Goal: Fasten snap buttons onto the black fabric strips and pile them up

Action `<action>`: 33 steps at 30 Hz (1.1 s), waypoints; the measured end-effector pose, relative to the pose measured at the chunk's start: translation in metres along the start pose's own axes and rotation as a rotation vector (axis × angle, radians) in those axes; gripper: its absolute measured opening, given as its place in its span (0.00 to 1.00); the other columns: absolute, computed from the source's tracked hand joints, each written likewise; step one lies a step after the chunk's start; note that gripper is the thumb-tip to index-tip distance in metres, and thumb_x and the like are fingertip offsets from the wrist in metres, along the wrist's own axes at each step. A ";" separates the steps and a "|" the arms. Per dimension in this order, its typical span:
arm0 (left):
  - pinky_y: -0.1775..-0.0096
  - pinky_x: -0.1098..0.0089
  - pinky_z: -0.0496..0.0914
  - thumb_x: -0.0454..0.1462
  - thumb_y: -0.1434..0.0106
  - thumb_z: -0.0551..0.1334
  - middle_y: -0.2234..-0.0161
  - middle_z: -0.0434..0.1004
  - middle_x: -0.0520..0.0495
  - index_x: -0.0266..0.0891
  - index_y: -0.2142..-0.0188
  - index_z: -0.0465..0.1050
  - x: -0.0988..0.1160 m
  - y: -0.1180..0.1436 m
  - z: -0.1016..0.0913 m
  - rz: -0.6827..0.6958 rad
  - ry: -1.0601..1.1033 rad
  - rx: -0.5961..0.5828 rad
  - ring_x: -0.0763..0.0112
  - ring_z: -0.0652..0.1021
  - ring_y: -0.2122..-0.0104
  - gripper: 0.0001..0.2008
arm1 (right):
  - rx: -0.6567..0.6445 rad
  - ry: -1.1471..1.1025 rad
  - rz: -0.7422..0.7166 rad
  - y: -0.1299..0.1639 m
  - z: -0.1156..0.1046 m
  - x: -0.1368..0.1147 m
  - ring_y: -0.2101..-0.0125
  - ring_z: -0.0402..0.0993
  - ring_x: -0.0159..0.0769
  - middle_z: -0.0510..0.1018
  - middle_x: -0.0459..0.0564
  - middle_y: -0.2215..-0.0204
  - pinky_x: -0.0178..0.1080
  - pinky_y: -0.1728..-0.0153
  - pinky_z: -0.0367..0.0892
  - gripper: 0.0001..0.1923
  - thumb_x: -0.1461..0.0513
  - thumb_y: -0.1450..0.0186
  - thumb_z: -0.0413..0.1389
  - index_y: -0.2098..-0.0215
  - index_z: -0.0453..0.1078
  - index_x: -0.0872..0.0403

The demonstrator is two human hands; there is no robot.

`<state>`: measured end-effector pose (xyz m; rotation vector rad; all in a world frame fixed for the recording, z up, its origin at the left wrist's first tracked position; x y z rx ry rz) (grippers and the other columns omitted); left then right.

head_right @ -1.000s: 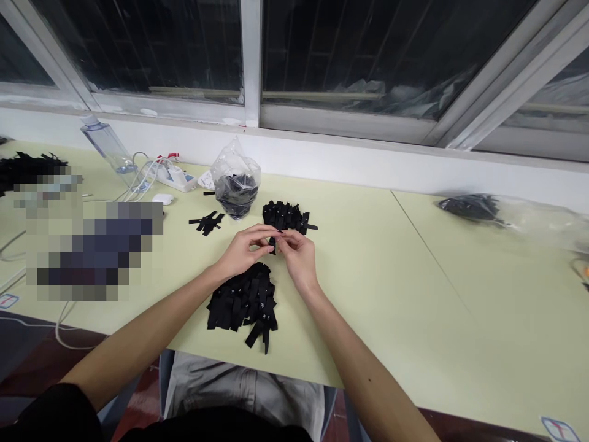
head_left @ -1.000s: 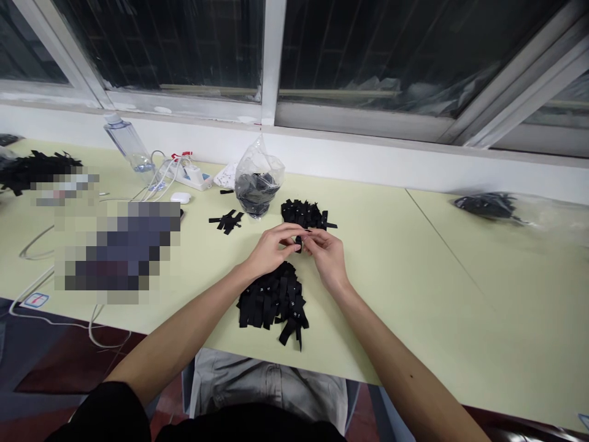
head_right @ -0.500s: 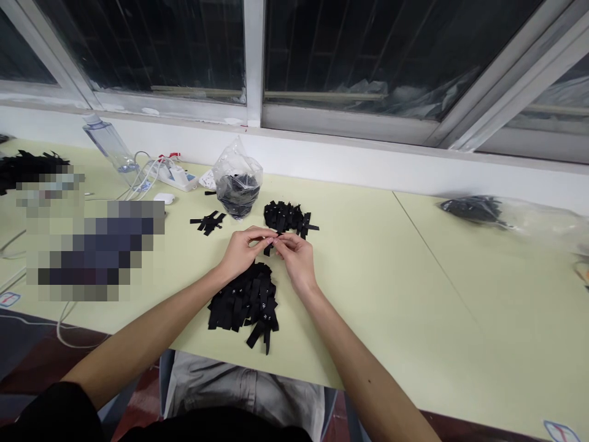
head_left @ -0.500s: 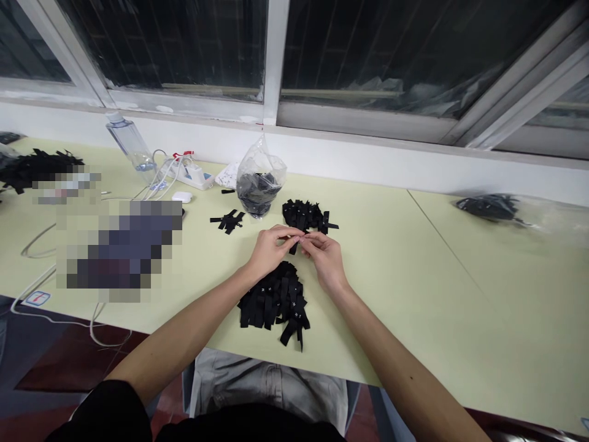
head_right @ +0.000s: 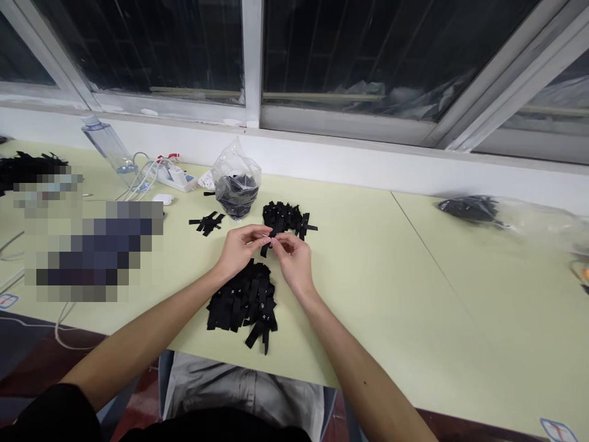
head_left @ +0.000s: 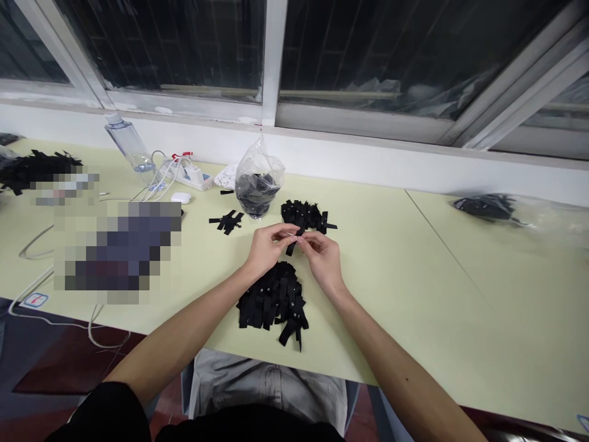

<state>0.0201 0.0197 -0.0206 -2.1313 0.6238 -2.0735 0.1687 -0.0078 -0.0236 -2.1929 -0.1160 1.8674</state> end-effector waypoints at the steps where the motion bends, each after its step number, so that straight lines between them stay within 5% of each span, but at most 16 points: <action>1: 0.60 0.67 0.75 0.41 0.38 0.65 0.59 0.81 0.43 0.38 0.54 0.77 0.000 -0.001 -0.001 -0.003 0.010 0.000 0.68 0.80 0.64 0.14 | 0.014 0.015 -0.015 -0.001 -0.001 -0.001 0.70 0.71 0.37 0.77 0.50 0.69 0.40 0.66 0.68 0.13 0.51 0.39 0.61 0.66 0.73 0.53; 6: 0.59 0.68 0.74 0.43 0.33 0.59 0.57 0.79 0.44 0.40 0.49 0.74 -0.002 -0.007 -0.015 0.055 -0.134 0.005 0.70 0.79 0.64 0.16 | 0.087 0.000 -0.051 -0.007 -0.015 -0.001 0.73 0.68 0.34 0.75 0.48 0.71 0.38 0.70 0.65 0.14 0.51 0.38 0.60 0.61 0.71 0.52; 14: 0.60 0.67 0.70 0.39 0.36 0.63 0.62 0.78 0.45 0.41 0.60 0.80 -0.014 -0.011 -0.011 0.105 -0.629 -0.285 0.65 0.76 0.63 0.09 | 0.096 -0.052 -0.040 -0.013 -0.023 0.003 0.70 0.71 0.35 0.74 0.47 0.70 0.38 0.68 0.65 0.12 0.53 0.37 0.59 0.61 0.69 0.52; 33: 0.63 0.68 0.65 0.38 0.36 0.62 0.65 0.76 0.47 0.42 0.62 0.77 -0.009 -0.010 -0.002 0.092 -0.792 -0.317 0.64 0.75 0.64 0.05 | -0.012 -0.136 0.016 -0.008 -0.009 0.005 0.76 0.69 0.32 0.75 0.45 0.74 0.38 0.70 0.66 0.12 0.54 0.38 0.61 0.65 0.68 0.53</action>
Point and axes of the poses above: each hand's wrist, its own y-axis away from the middle knuckle, its own z-axis out of the palm, x = y × z, the point moved 3 cm from there along -y, towards the middle knuckle
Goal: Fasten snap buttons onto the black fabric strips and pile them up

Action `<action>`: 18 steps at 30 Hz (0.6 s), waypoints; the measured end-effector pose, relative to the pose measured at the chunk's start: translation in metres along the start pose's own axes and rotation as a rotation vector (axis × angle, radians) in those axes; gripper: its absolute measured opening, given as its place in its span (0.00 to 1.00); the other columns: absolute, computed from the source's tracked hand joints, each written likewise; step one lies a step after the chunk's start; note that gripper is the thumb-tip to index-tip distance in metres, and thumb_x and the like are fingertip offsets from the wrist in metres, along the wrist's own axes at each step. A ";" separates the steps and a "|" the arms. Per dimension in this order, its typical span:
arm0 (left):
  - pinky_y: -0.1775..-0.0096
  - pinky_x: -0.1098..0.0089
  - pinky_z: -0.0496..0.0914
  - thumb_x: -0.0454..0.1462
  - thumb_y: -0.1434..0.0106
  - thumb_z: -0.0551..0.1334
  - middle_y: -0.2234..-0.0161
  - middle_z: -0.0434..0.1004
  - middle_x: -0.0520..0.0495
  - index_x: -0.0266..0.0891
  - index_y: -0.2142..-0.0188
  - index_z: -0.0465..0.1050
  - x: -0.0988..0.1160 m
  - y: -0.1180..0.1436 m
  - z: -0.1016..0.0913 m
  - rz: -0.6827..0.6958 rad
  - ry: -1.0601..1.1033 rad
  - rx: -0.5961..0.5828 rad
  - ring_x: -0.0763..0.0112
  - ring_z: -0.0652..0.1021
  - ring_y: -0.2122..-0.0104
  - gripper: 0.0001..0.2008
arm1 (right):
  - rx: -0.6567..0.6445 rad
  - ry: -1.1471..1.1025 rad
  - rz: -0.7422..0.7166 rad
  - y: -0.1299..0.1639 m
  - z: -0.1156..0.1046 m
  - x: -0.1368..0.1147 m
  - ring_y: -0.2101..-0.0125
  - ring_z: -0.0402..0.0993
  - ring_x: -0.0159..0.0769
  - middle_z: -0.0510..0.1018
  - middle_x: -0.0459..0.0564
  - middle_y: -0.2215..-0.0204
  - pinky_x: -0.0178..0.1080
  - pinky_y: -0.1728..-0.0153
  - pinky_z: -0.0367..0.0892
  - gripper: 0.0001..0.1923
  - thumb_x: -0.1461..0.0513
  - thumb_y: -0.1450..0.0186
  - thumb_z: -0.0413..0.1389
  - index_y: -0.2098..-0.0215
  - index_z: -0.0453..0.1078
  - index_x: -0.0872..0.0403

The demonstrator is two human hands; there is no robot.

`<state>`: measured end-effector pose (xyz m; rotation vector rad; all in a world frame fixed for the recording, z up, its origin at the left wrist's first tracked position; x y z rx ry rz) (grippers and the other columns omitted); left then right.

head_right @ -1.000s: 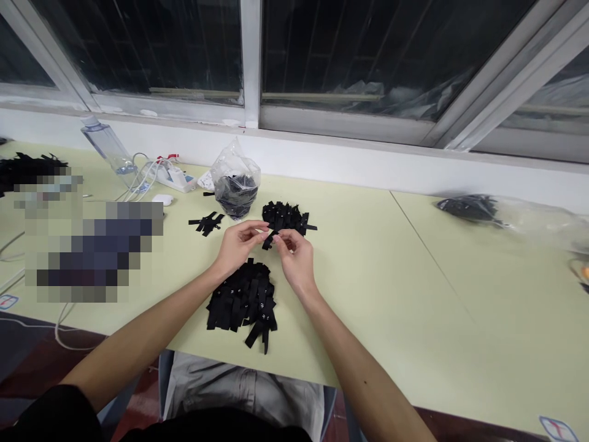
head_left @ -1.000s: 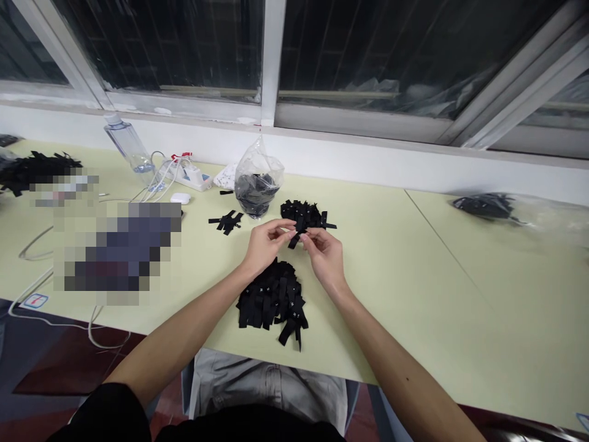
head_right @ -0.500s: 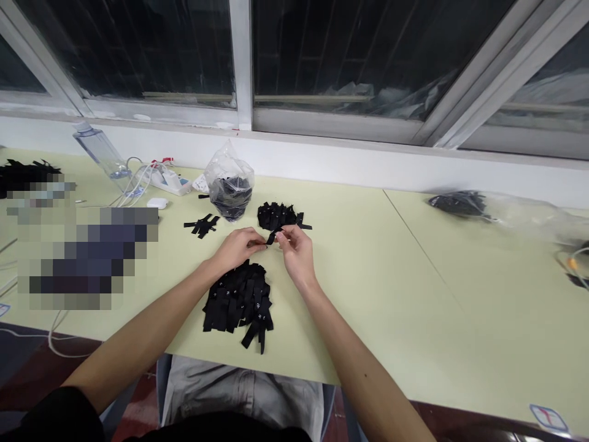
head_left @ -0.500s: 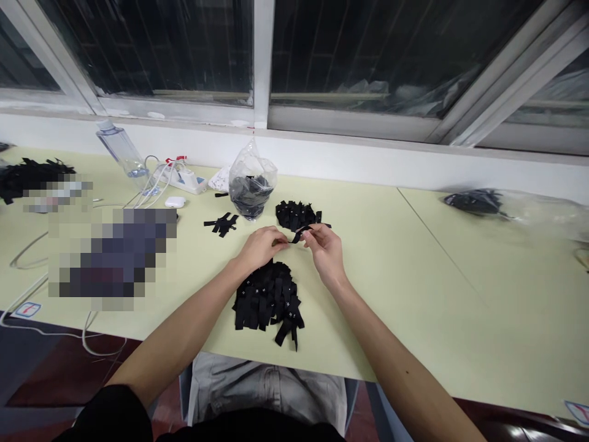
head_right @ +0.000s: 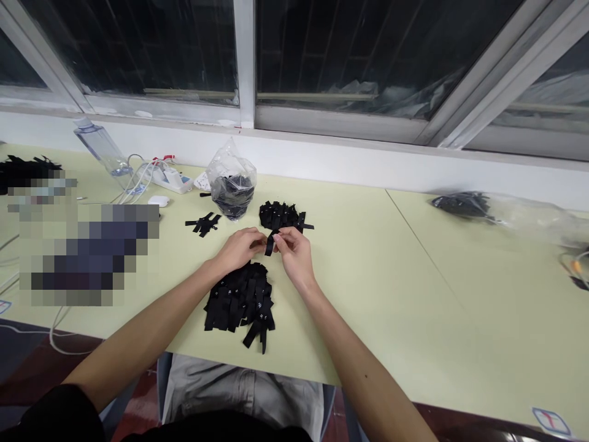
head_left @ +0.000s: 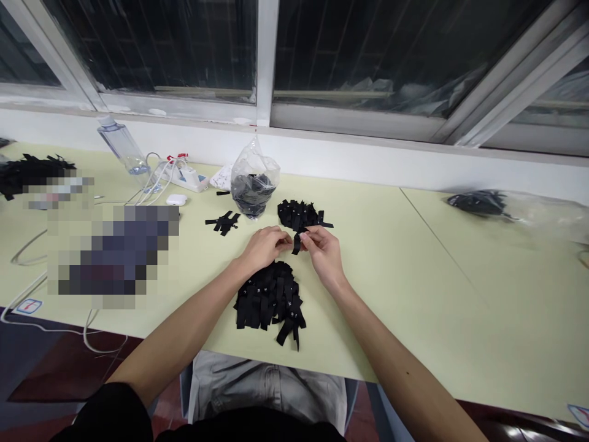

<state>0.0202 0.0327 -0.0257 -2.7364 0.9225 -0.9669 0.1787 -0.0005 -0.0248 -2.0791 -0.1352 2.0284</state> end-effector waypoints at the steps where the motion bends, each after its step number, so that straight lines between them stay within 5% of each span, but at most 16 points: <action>1: 0.64 0.68 0.65 0.38 0.36 0.63 0.66 0.75 0.47 0.42 0.64 0.77 0.000 -0.001 0.001 0.000 -0.004 -0.001 0.64 0.75 0.64 0.05 | -0.002 0.001 0.004 0.000 0.001 0.000 0.76 0.69 0.32 0.75 0.45 0.75 0.38 0.70 0.66 0.12 0.54 0.38 0.61 0.64 0.68 0.53; 18: 0.56 0.62 0.68 0.25 0.36 0.53 0.59 0.72 0.41 0.36 0.59 0.67 0.007 0.008 0.004 0.226 -0.231 -0.034 0.60 0.73 0.56 0.10 | -0.063 0.172 -0.027 0.003 0.004 0.003 0.73 0.70 0.36 0.75 0.47 0.72 0.39 0.69 0.66 0.09 0.55 0.37 0.58 0.63 0.69 0.52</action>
Point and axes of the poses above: each hand's wrist, its own y-axis away from the middle knuckle, its own z-axis out of the palm, x = y × z, the point moved 3 cm from there along -y, towards the middle knuckle
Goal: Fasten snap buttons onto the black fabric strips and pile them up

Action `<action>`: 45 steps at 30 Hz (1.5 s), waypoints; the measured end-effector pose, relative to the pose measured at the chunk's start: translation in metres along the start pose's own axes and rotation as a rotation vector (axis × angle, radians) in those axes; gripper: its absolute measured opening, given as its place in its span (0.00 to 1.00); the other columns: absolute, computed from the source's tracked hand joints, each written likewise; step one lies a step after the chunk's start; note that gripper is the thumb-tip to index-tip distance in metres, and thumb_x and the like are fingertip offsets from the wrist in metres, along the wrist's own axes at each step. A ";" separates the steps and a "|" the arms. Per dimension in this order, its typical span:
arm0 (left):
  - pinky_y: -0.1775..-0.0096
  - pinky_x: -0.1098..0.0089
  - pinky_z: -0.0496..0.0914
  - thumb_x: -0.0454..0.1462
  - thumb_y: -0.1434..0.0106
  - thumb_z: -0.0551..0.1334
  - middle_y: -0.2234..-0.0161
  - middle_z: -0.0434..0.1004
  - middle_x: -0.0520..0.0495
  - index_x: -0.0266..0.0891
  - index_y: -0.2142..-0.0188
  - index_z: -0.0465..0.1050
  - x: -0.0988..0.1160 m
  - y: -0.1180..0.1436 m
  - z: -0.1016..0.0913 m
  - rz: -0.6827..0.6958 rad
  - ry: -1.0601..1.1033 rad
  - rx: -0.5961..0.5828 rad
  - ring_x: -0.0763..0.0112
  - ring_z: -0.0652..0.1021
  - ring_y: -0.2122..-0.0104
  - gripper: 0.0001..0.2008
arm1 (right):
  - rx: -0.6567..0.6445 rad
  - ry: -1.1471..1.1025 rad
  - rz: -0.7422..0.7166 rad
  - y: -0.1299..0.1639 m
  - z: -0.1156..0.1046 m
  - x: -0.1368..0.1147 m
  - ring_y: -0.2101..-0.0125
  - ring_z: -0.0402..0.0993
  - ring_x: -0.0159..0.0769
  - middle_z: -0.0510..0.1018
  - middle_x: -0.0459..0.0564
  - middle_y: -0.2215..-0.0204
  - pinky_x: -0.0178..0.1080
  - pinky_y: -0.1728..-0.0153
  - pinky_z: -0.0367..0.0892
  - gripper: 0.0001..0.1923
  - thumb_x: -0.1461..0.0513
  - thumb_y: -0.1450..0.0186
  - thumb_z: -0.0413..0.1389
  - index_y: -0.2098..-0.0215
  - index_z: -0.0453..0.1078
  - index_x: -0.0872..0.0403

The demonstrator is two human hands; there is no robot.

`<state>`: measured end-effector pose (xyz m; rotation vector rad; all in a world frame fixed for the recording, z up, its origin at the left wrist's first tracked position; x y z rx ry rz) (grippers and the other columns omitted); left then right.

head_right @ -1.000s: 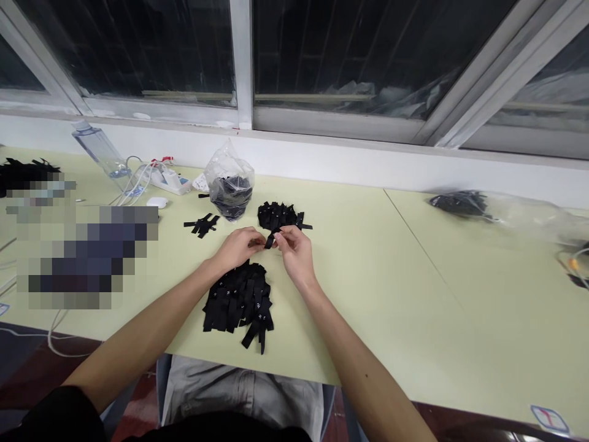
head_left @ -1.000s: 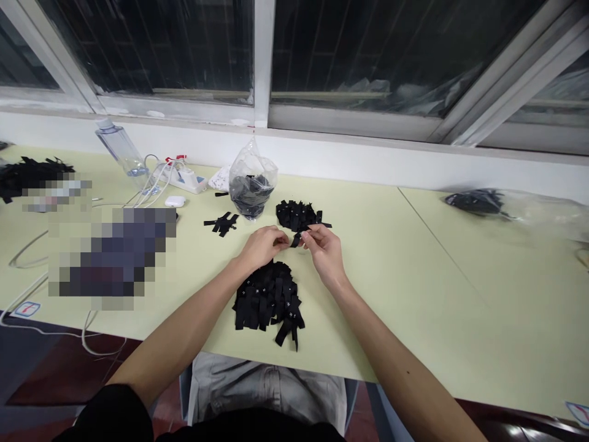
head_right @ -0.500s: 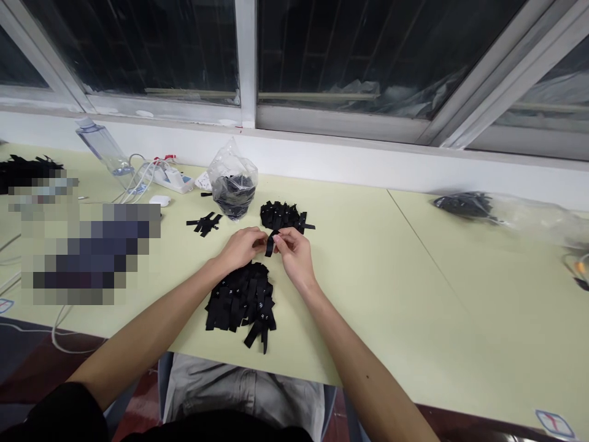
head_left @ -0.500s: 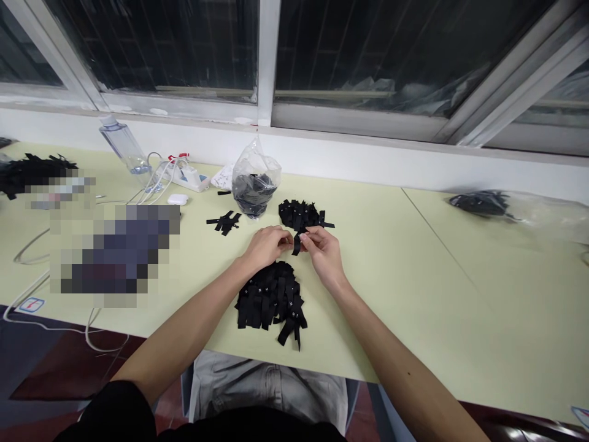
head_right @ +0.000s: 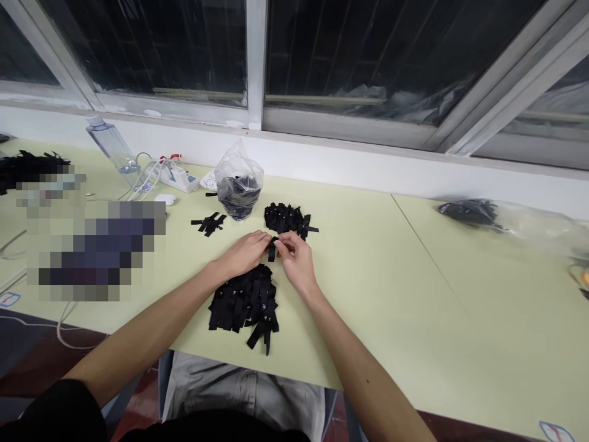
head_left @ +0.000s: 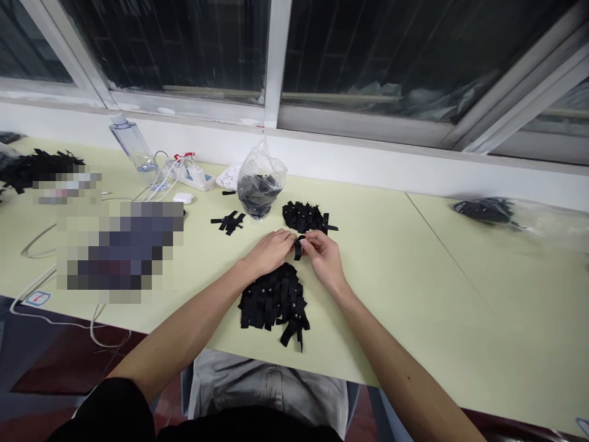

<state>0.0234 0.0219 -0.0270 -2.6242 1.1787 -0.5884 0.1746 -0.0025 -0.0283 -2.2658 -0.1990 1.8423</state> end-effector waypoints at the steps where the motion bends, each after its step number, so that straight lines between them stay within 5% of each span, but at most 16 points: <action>1: 0.56 0.63 0.68 0.26 0.35 0.53 0.60 0.73 0.41 0.36 0.59 0.67 -0.001 0.000 0.001 -0.007 0.032 0.010 0.60 0.73 0.56 0.09 | -0.005 0.045 -0.019 0.000 0.000 -0.001 0.73 0.70 0.36 0.75 0.48 0.71 0.39 0.69 0.66 0.08 0.56 0.36 0.57 0.63 0.69 0.52; 8: 0.59 0.67 0.69 0.28 0.35 0.56 0.65 0.76 0.47 0.38 0.63 0.71 -0.011 -0.001 -0.003 -0.169 0.380 0.178 0.66 0.75 0.62 0.07 | -0.030 0.239 -0.088 0.002 0.000 -0.005 0.73 0.70 0.37 0.75 0.48 0.70 0.39 0.69 0.64 0.07 0.58 0.34 0.53 0.64 0.70 0.52; 14: 0.57 0.68 0.71 0.37 0.34 0.59 0.62 0.79 0.46 0.39 0.63 0.75 0.002 0.002 -0.017 -0.267 0.647 0.393 0.68 0.77 0.62 0.06 | -0.026 0.227 -0.100 0.004 0.002 -0.007 0.72 0.70 0.36 0.75 0.48 0.70 0.39 0.69 0.65 0.06 0.62 0.35 0.51 0.64 0.69 0.52; 26: 0.55 0.66 0.72 0.41 0.35 0.61 0.61 0.80 0.45 0.37 0.62 0.77 0.004 0.001 -0.007 -0.361 0.956 0.409 0.66 0.78 0.61 0.10 | 0.041 0.154 -0.092 0.007 0.001 -0.010 0.72 0.70 0.37 0.76 0.49 0.68 0.40 0.68 0.67 0.06 0.60 0.36 0.51 0.63 0.69 0.51; 45: 0.53 0.64 0.73 0.42 0.38 0.64 0.59 0.81 0.42 0.37 0.61 0.78 0.001 0.001 0.001 -0.365 1.049 0.358 0.63 0.79 0.58 0.12 | 0.118 0.204 -0.125 0.008 -0.001 -0.014 0.73 0.69 0.37 0.76 0.48 0.71 0.40 0.69 0.66 0.08 0.55 0.33 0.54 0.66 0.67 0.51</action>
Point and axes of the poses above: each hand's wrist, its own y-axis away from the middle knuckle, its own z-axis out of the palm, x = y × z, the point moved 3 cm from there along -y, towards the middle knuckle
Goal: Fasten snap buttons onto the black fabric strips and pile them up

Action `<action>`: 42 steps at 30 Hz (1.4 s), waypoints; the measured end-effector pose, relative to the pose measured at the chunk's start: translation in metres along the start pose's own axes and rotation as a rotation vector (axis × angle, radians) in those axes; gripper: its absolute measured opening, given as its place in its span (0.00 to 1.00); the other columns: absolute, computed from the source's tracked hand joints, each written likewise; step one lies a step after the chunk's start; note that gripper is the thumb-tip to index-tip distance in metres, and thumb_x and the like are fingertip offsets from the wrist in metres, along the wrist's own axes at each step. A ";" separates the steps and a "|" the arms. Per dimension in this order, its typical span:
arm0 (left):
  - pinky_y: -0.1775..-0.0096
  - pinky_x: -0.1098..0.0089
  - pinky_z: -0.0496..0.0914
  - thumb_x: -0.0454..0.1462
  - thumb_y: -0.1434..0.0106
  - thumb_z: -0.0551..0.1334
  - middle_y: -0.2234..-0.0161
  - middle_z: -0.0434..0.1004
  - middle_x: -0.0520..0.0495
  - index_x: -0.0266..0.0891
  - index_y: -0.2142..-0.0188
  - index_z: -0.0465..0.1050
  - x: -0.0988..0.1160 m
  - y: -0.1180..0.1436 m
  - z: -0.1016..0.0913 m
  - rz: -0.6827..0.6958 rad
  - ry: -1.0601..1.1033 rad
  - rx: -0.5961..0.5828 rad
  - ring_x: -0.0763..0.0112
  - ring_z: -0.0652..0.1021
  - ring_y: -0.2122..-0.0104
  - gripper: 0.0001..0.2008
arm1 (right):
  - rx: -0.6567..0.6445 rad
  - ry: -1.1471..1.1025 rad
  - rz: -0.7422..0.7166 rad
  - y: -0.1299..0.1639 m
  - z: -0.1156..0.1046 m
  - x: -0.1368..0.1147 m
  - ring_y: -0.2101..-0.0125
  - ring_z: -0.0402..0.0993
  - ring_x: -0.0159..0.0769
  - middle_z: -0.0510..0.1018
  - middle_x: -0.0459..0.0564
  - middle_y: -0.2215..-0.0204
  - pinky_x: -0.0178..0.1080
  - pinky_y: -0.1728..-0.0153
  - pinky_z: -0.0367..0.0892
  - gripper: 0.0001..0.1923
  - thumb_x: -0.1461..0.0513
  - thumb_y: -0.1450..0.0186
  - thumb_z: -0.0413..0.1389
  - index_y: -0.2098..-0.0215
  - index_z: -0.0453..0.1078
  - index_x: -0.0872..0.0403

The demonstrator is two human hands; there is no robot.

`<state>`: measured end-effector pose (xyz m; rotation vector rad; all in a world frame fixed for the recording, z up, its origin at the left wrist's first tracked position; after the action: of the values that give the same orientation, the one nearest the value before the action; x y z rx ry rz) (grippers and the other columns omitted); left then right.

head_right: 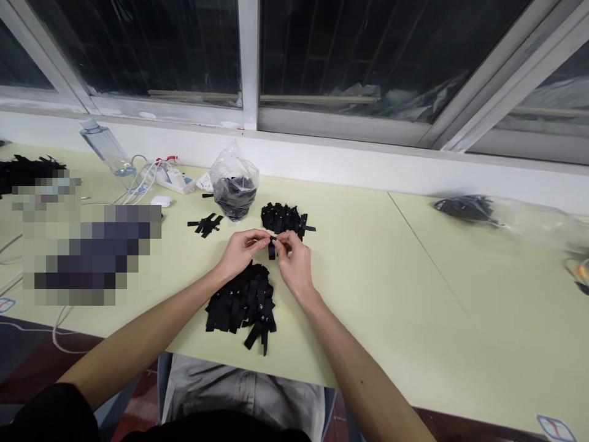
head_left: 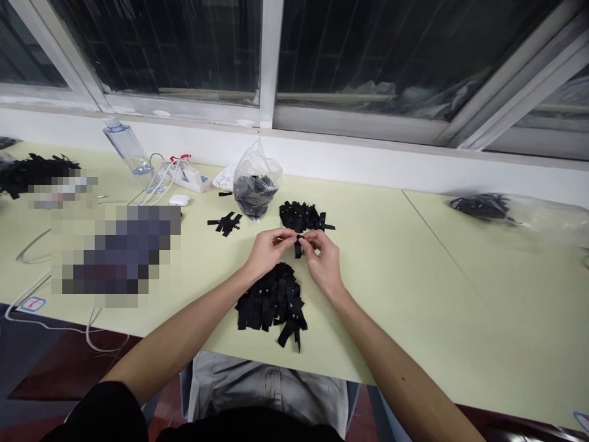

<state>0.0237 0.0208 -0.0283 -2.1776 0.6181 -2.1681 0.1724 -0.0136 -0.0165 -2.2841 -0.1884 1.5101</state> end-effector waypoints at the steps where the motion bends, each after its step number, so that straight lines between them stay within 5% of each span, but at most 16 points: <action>1: 0.53 0.63 0.73 0.43 0.38 0.64 0.59 0.81 0.42 0.37 0.61 0.78 0.000 0.000 0.000 0.001 0.009 -0.004 0.63 0.79 0.58 0.12 | 0.004 0.008 -0.004 0.000 0.000 0.000 0.74 0.70 0.37 0.76 0.48 0.71 0.40 0.68 0.66 0.08 0.55 0.33 0.54 0.66 0.67 0.51; 8: 0.56 0.64 0.74 0.42 0.41 0.67 0.59 0.81 0.41 0.36 0.61 0.79 -0.001 0.001 0.002 -0.009 0.068 -0.028 0.65 0.79 0.60 0.13 | -0.006 0.023 -0.005 0.001 0.000 0.000 0.73 0.71 0.38 0.78 0.49 0.70 0.41 0.68 0.66 0.07 0.58 0.33 0.53 0.60 0.69 0.51; 18: 0.57 0.64 0.74 0.42 0.42 0.68 0.62 0.82 0.42 0.36 0.62 0.80 -0.001 0.001 0.004 -0.031 0.085 -0.031 0.65 0.80 0.62 0.12 | 0.028 0.026 -0.001 0.003 0.001 0.000 0.75 0.68 0.36 0.74 0.47 0.74 0.38 0.72 0.63 0.08 0.58 0.34 0.52 0.69 0.66 0.51; 30: 0.59 0.68 0.73 0.40 0.37 0.62 0.65 0.80 0.48 0.40 0.54 0.70 0.010 0.003 0.002 0.026 -0.166 -0.015 0.69 0.79 0.64 0.12 | 0.005 0.013 0.064 -0.004 -0.005 0.000 0.73 0.70 0.36 0.78 0.49 0.72 0.39 0.70 0.65 0.10 0.55 0.35 0.55 0.66 0.73 0.53; 35: 0.59 0.69 0.72 0.37 0.36 0.60 0.66 0.78 0.50 0.42 0.54 0.66 0.014 0.004 -0.001 0.050 -0.273 -0.015 0.71 0.76 0.68 0.11 | 0.118 0.125 0.072 -0.032 -0.031 0.005 0.74 0.69 0.36 0.79 0.49 0.73 0.39 0.70 0.64 0.10 0.57 0.37 0.55 0.67 0.76 0.54; 39: 0.59 0.69 0.71 0.34 0.34 0.58 0.64 0.77 0.50 0.43 0.51 0.65 0.014 0.003 -0.005 0.091 -0.346 0.005 0.72 0.76 0.66 0.12 | 0.028 0.323 0.103 -0.076 -0.036 0.011 0.75 0.71 0.37 0.78 0.48 0.77 0.38 0.70 0.63 0.09 0.60 0.39 0.55 0.71 0.76 0.55; 42: 0.60 0.69 0.70 0.32 0.34 0.57 0.61 0.76 0.49 0.44 0.47 0.63 0.014 0.002 -0.008 0.129 -0.389 0.025 0.73 0.74 0.68 0.16 | -0.083 0.484 0.071 -0.112 -0.025 0.015 0.67 0.76 0.39 0.81 0.50 0.69 0.38 0.63 0.65 0.09 0.63 0.41 0.55 0.67 0.78 0.55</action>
<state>0.0148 0.0170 -0.0151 -2.3757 0.6775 -1.6163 0.2130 0.0871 0.0233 -2.6669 -0.0329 0.9507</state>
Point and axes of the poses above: each hand's wrist, its own y-axis away from the middle knuckle, its own z-axis out of the palm, x = y × z, the point moved 3 cm from there along -y, towards the middle knuckle
